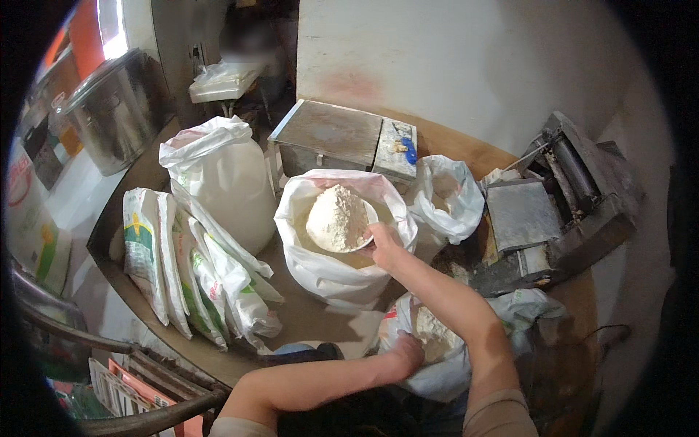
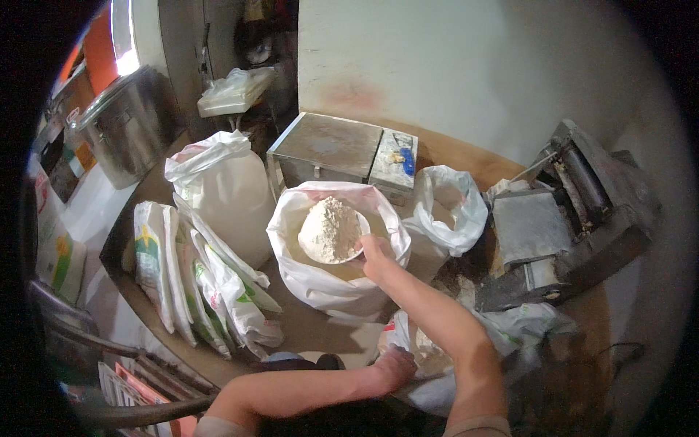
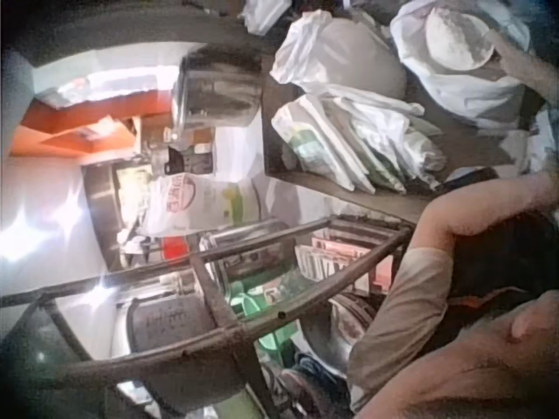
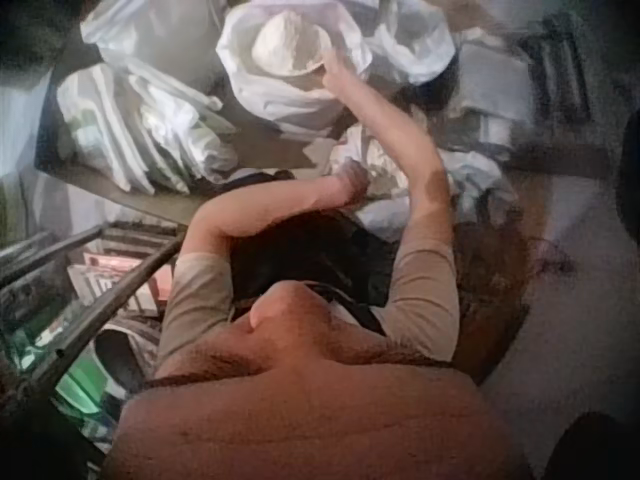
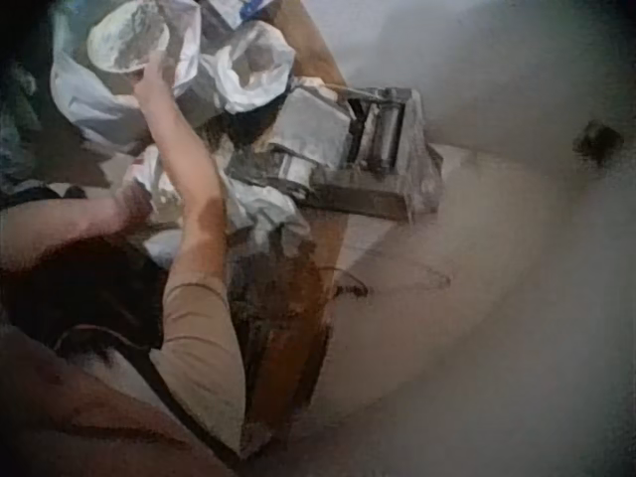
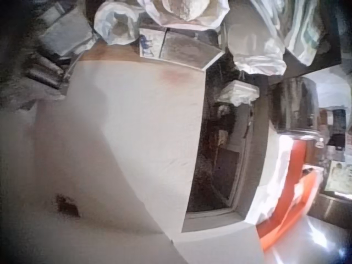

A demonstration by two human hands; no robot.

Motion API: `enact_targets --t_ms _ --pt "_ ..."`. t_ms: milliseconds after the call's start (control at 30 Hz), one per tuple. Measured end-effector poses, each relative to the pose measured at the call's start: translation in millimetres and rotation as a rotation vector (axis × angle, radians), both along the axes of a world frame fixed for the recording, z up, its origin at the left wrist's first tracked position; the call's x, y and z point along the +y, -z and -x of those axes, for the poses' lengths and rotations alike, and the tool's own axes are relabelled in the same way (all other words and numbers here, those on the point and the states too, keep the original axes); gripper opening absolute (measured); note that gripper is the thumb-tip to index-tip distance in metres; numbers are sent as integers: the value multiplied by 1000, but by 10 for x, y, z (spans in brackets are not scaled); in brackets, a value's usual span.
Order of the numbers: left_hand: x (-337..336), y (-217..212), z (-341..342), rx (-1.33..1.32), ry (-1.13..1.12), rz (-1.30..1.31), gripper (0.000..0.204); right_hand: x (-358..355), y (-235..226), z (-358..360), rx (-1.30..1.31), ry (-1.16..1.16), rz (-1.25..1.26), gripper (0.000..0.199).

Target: The person scoops flour from a large sack into a smaller bag using a plastic bowl, then places the filled bag on a digital scale to check the weight. The person repeats this scooping and weighing process multiple times.

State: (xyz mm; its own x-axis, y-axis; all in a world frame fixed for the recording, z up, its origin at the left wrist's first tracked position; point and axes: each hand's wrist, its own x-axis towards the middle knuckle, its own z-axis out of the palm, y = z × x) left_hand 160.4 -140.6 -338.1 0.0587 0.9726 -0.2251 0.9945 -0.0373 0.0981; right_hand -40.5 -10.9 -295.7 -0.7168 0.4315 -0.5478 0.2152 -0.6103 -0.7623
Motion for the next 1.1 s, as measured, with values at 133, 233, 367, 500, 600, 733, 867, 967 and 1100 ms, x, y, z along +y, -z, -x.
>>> enact_targets --t_ms 133,233,367,500,600,733,867,967,1100 --pt "-36 -108 26 -8 -18 18 25 -47 -152 -137 11 48 13 50" --pt "-46 -124 51 -23 38 59 26 -43 -204 -188 11 63 -8 53" --pt "-9 19 41 -140 63 100 24 -64 -361 -351 65 113 -45 52" --pt "-14 -53 9 -30 89 139 23 75 -429 -550 93 168 -69 36" --pt "-78 -100 48 -51 106 160 25 221 -488 -886 115 132 -18 16" --pt "-130 -59 44 -62 143 151 28 491 -378 -1604 66 231 -50 22" --pt "-125 -6 -25 -71 177 180 28 708 23 -2634 -7 157 -272 26" --pt "-135 -8 -43 -68 191 168 26 729 356 -3274 -79 235 -347 28" --pt "-149 -110 -24 -103 185 225 25 778 491 -3570 -401 360 -243 35"
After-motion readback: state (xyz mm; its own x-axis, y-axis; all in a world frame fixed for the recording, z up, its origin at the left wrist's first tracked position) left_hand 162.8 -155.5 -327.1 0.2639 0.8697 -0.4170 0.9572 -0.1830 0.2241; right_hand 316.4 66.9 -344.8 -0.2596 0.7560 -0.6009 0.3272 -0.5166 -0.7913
